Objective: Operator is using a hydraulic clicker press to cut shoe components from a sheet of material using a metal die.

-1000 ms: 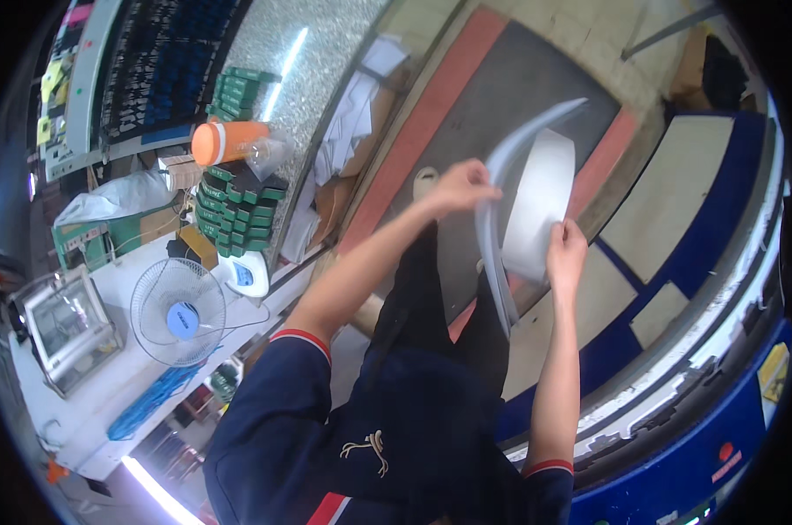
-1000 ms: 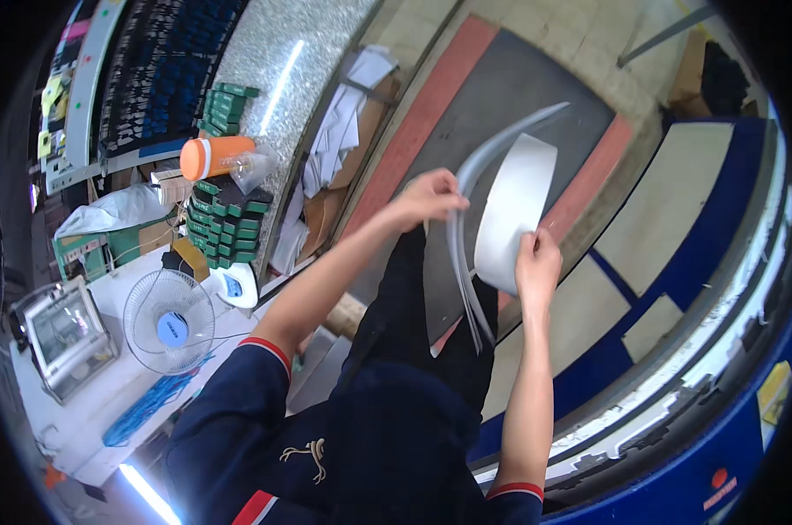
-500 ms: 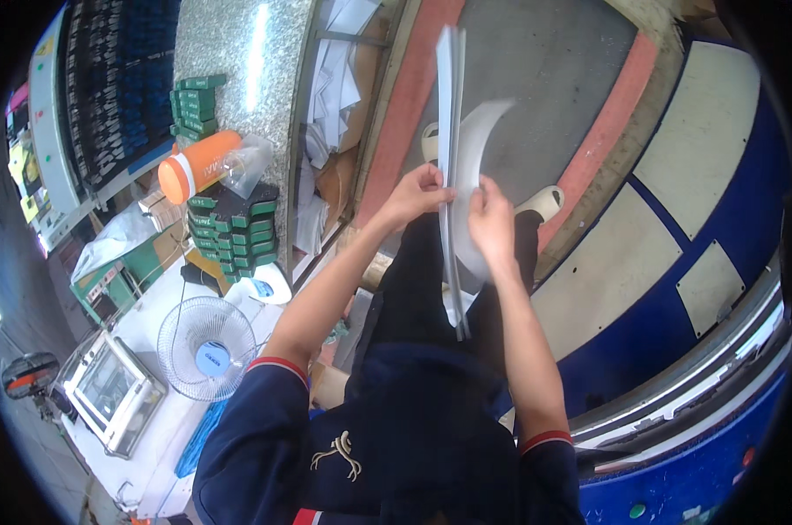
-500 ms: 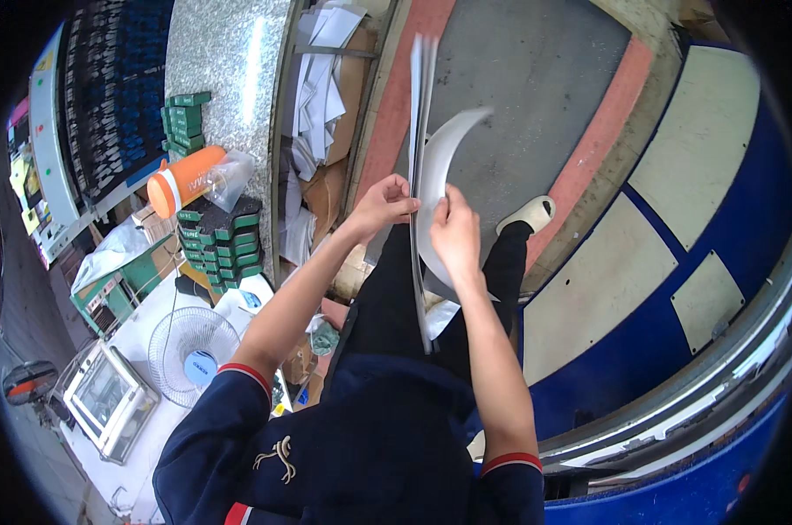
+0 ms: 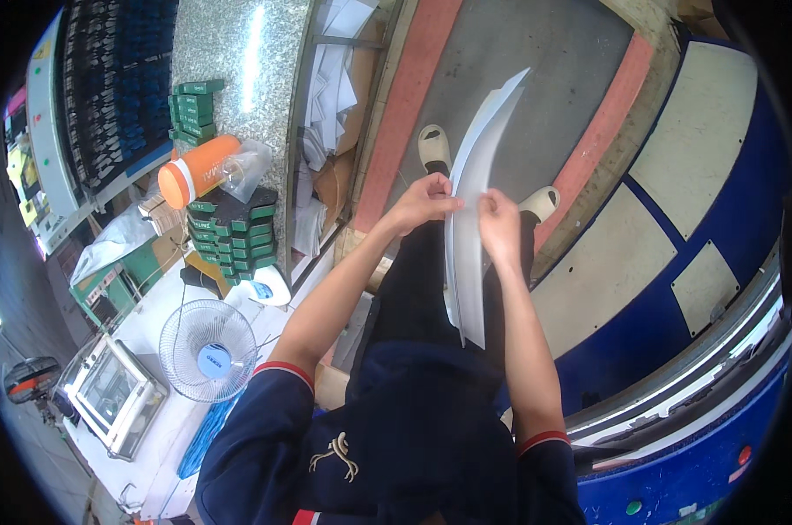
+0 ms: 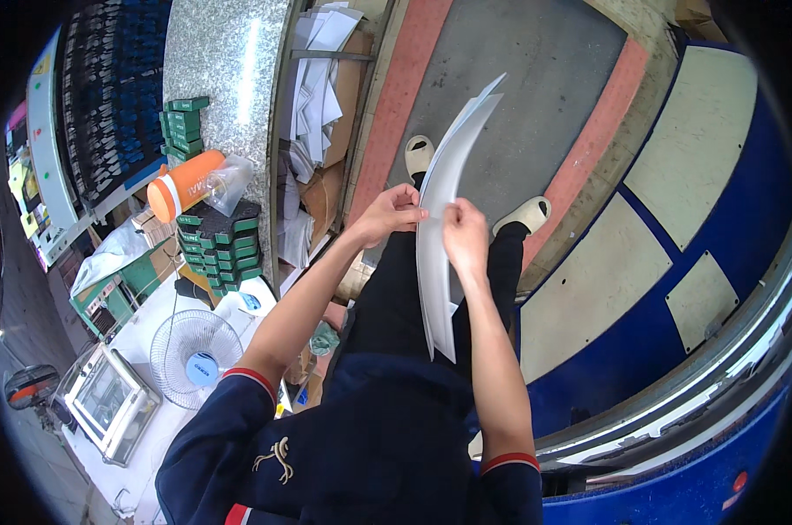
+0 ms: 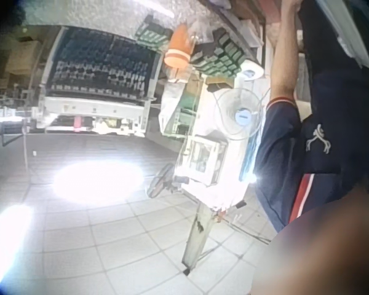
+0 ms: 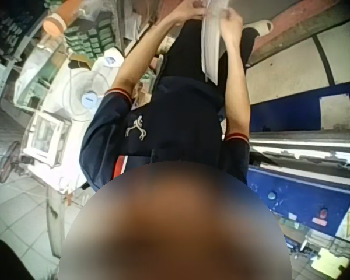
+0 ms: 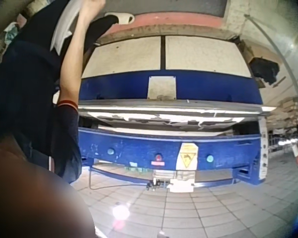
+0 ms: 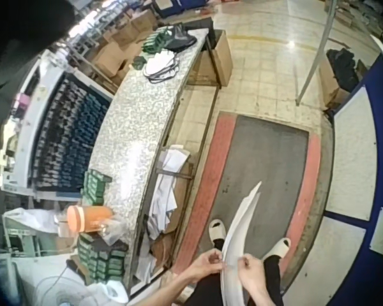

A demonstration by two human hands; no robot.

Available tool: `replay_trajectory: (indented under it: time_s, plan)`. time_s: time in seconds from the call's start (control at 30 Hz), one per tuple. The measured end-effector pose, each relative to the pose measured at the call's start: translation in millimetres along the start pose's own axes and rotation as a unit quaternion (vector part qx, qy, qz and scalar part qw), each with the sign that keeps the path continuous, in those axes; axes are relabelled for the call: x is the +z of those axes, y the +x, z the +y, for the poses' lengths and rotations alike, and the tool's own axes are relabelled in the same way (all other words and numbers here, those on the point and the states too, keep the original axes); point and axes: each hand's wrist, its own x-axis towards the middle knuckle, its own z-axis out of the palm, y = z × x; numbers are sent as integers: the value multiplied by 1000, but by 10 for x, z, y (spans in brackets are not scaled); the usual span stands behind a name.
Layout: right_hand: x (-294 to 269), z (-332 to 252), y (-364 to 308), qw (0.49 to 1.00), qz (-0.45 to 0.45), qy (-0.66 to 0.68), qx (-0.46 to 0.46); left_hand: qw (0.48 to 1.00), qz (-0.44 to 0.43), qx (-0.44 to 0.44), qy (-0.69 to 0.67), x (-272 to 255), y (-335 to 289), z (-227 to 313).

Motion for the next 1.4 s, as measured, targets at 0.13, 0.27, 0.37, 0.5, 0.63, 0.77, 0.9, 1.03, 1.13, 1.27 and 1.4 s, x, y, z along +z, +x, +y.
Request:
replay_trajectory:
  time_s: [0.13,0.27,0.37,0.5,0.63,0.77,0.9,1.03,1.13,1.27,1.4]
  plan:
    - [-197,547,99,996,68,-56,11,996,79,-5,31,-334,131,-24]
    - [-398,1042,138,992,34,20,117,882,293,110,351,-1258,171,-136]
    - [-748,2000,144,982,71,72,161,780,421,171,430,-1384,110,-246]
    - [-805,1748,22,957,65,183,214,721,515,190,423,-1682,-217,-664]
    - [-841,1760,62,948,48,228,216,708,526,218,417,-1920,-126,-840]
    - [-807,1627,85,955,19,225,190,656,564,195,462,-2195,159,-890]
    - [-795,1526,165,968,-22,180,172,675,575,125,445,-2374,481,-1006]
    - [-774,1531,198,966,5,190,175,672,588,41,448,-2656,641,-1157]
    - [-757,1637,268,969,-7,184,166,618,623,64,475,-3011,745,-1171]
    - [-693,1737,356,966,9,172,191,595,634,34,493,-3326,1025,-1017]
    - [-538,1962,477,958,7,201,207,588,638,52,495,-3704,1318,-697]
